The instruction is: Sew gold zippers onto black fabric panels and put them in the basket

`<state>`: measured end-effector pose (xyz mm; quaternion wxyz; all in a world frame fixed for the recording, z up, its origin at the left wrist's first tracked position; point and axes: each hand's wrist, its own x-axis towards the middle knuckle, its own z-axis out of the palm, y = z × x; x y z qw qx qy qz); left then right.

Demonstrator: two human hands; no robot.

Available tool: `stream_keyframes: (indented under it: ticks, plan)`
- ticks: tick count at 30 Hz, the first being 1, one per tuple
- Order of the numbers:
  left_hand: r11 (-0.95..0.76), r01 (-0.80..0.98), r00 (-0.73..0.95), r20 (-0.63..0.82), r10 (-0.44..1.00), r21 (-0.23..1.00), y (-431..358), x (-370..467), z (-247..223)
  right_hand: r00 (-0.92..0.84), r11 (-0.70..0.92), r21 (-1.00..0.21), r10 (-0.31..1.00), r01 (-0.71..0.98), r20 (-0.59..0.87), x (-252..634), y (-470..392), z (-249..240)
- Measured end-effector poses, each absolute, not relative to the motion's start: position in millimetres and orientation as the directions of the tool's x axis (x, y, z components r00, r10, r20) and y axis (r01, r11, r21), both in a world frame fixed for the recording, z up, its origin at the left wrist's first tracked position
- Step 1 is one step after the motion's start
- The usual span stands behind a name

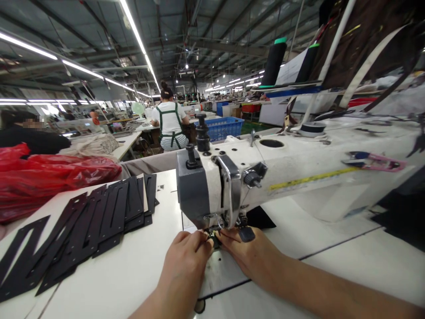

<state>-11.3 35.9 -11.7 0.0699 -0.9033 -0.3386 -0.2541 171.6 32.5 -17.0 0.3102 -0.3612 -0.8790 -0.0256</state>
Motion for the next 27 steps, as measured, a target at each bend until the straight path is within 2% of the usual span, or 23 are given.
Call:
stream_keyframes:
  ticks: [5,13,15,18,21,24,26,27]
  plan:
    - [-0.75,0.661,0.655,0.473,0.59,0.02,35,-11,-10,-0.551,0.726,-0.177,0.637,0.665,0.539,173,32,-20]
    - [-0.719,0.695,0.591,0.558,0.582,0.013,41,-9,-23,-0.495,0.673,-0.21,0.688,0.71,0.531,168,32,-24]
    - [-0.719,0.695,0.585,0.568,0.579,0.018,42,-11,-22,-0.495,0.655,-0.186,0.699,0.732,0.516,177,34,-22]
    - [-0.73,0.683,0.59,0.571,0.572,0.026,34,-12,-14,-0.437,0.532,-0.062,0.75,0.844,0.497,202,34,-17]
    - [-0.813,0.582,0.65,0.603,0.462,-0.003,13,-3,-4,-0.387,0.419,0.053,0.775,0.906,0.5,220,18,-14]
    - [-0.898,0.435,0.773,0.541,0.331,-0.072,-7,12,1,-0.463,0.502,0.097,0.684,0.859,0.564,216,-22,-14]
    - [-0.933,0.359,0.825,0.475,0.307,-0.019,-13,18,0,-0.5,0.587,0.079,0.602,0.806,0.622,208,-53,-16]
    - [-0.944,0.326,0.825,0.469,0.314,0.058,-13,19,-2,-0.491,0.615,0.034,0.593,0.788,0.638,206,-68,-16]
